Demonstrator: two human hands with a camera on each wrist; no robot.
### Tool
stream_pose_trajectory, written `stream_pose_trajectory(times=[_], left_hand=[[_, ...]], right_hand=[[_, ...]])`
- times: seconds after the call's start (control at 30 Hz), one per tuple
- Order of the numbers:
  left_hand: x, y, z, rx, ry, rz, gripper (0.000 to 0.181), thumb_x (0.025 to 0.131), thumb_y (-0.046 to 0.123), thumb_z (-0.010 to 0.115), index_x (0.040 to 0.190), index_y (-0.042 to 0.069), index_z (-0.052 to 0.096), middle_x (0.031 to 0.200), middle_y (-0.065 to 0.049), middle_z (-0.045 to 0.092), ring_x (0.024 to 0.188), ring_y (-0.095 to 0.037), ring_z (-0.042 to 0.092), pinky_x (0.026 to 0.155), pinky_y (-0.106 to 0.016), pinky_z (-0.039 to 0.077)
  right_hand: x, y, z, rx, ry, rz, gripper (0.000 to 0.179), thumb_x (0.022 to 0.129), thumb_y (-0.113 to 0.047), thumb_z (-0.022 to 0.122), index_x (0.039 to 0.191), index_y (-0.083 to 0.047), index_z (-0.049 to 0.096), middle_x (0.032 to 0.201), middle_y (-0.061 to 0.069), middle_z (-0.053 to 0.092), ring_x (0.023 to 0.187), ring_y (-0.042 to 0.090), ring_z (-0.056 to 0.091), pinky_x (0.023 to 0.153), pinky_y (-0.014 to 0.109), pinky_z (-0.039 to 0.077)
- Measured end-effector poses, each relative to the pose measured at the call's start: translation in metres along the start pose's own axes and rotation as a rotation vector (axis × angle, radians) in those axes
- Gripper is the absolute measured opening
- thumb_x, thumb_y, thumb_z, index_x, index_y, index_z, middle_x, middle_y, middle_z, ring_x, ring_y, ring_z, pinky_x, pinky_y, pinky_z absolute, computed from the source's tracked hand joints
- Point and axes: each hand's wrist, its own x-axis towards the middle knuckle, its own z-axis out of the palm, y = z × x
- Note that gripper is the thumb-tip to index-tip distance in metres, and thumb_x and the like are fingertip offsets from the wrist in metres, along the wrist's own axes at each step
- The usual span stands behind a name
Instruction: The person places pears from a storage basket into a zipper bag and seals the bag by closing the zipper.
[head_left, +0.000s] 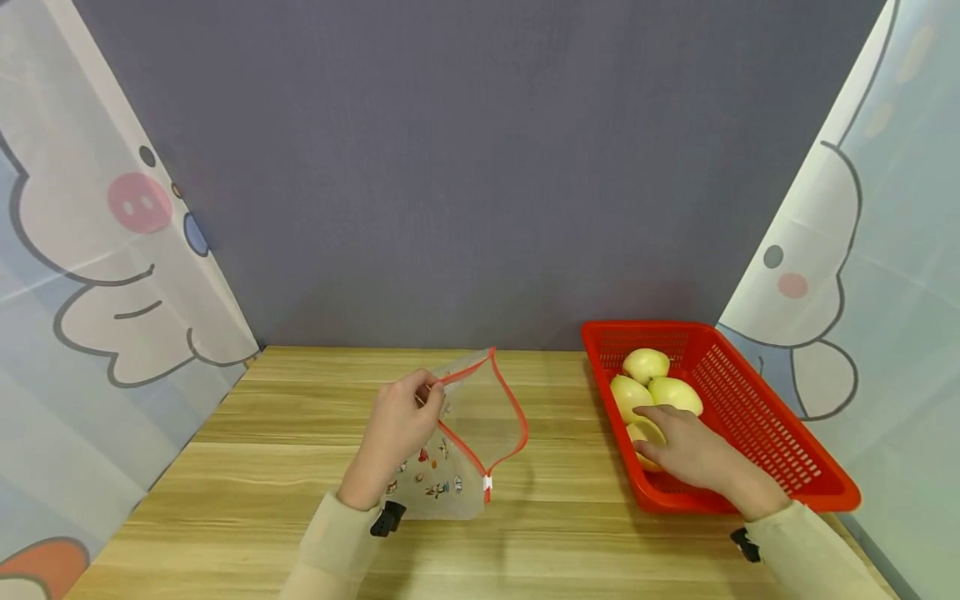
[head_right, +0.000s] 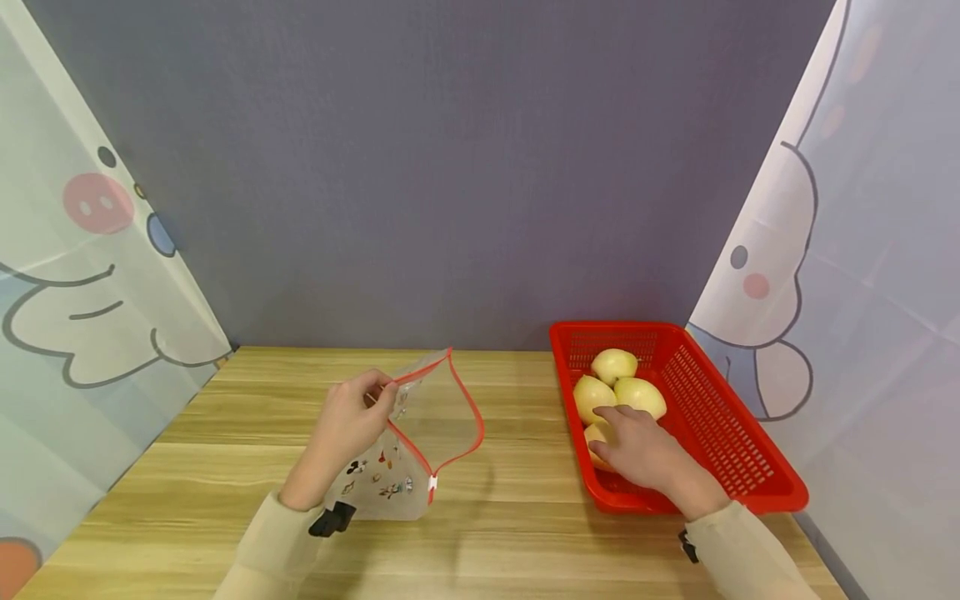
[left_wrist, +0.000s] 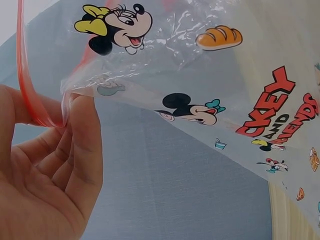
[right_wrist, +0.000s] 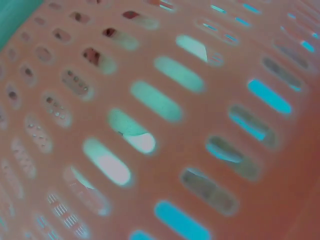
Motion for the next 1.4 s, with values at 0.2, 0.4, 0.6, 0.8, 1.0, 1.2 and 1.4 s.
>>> stream_pose_trajectory(times=[0.2, 0.4, 0.6, 0.8, 1.0, 1.2, 1.4], left_hand=[[0.000, 0.002, -0.001, -0.009, -0.005, -0.003, 0.013, 0.097, 0.009, 0.061, 0.089, 0.008, 0.072, 0.068, 0.005, 0.061, 0.045, -0.008, 0.047, 0.046, -0.027, 0.042], [-0.001, 0.002, -0.001, -0.005, -0.008, -0.011, 0.013, 0.097, 0.010, 0.061, 0.090, 0.008, 0.072, 0.068, 0.005, 0.061, 0.046, -0.009, 0.046, 0.046, -0.027, 0.042], [-0.002, 0.001, -0.001, -0.001, -0.011, -0.011, 0.012, 0.096, 0.010, 0.062, 0.091, 0.008, 0.072, 0.068, 0.005, 0.061, 0.046, -0.009, 0.046, 0.047, -0.027, 0.042], [-0.002, 0.001, -0.002, -0.006, -0.018, -0.029, 0.013, 0.097, 0.010, 0.061, 0.091, 0.009, 0.072, 0.068, 0.005, 0.061, 0.046, -0.010, 0.046, 0.048, -0.027, 0.042], [-0.003, 0.000, -0.002, -0.003, -0.025, -0.023, 0.012, 0.097, 0.009, 0.061, 0.091, 0.008, 0.072, 0.068, 0.005, 0.061, 0.046, -0.009, 0.046, 0.047, -0.027, 0.042], [-0.003, 0.000, -0.002, -0.006, -0.029, -0.034, 0.012, 0.097, 0.010, 0.061, 0.090, 0.008, 0.072, 0.067, 0.005, 0.060, 0.046, -0.010, 0.045, 0.047, -0.027, 0.041], [-0.004, 0.000, -0.003, -0.007, -0.028, -0.048, 0.012, 0.097, 0.010, 0.062, 0.090, 0.010, 0.072, 0.068, 0.005, 0.060, 0.046, -0.011, 0.044, 0.046, -0.027, 0.040]], right_hand=[[0.003, 0.004, 0.001, -0.011, -0.086, -0.007, 0.054, 0.092, -0.027, 0.072, 0.135, 0.002, 0.059, 0.132, 0.027, 0.057, 0.121, 0.050, 0.052, 0.098, 0.065, 0.044], [0.005, 0.006, -0.002, -0.089, -0.119, 0.018, 0.057, 0.090, -0.030, 0.073, 0.135, 0.002, 0.058, 0.130, 0.026, 0.057, 0.116, 0.047, 0.057, 0.091, 0.063, 0.049], [0.006, 0.013, -0.003, -0.101, -0.149, 0.029, 0.058, 0.085, -0.027, 0.078, 0.132, 0.000, 0.059, 0.122, 0.022, 0.062, 0.109, 0.040, 0.061, 0.089, 0.061, 0.050], [0.007, 0.018, -0.003, -0.073, -0.184, 0.040, 0.062, 0.077, -0.014, 0.079, 0.133, 0.000, 0.057, 0.119, 0.017, 0.064, 0.103, 0.035, 0.062, 0.090, 0.061, 0.050], [0.009, 0.017, -0.001, -0.026, -0.234, 0.016, 0.063, 0.073, -0.013, 0.078, 0.132, -0.003, 0.057, 0.107, 0.006, 0.063, 0.091, 0.024, 0.057, 0.085, 0.052, 0.050], [0.009, 0.020, 0.001, -0.050, -0.265, 0.003, 0.053, 0.071, -0.008, 0.078, 0.120, -0.012, 0.060, 0.095, 0.002, 0.057, 0.084, 0.022, 0.052, 0.079, 0.044, 0.048], [0.010, 0.020, 0.004, -0.054, -0.275, -0.013, 0.051, 0.072, -0.010, 0.077, 0.120, -0.016, 0.060, 0.098, 0.003, 0.054, 0.087, 0.022, 0.051, 0.080, 0.043, 0.047]])
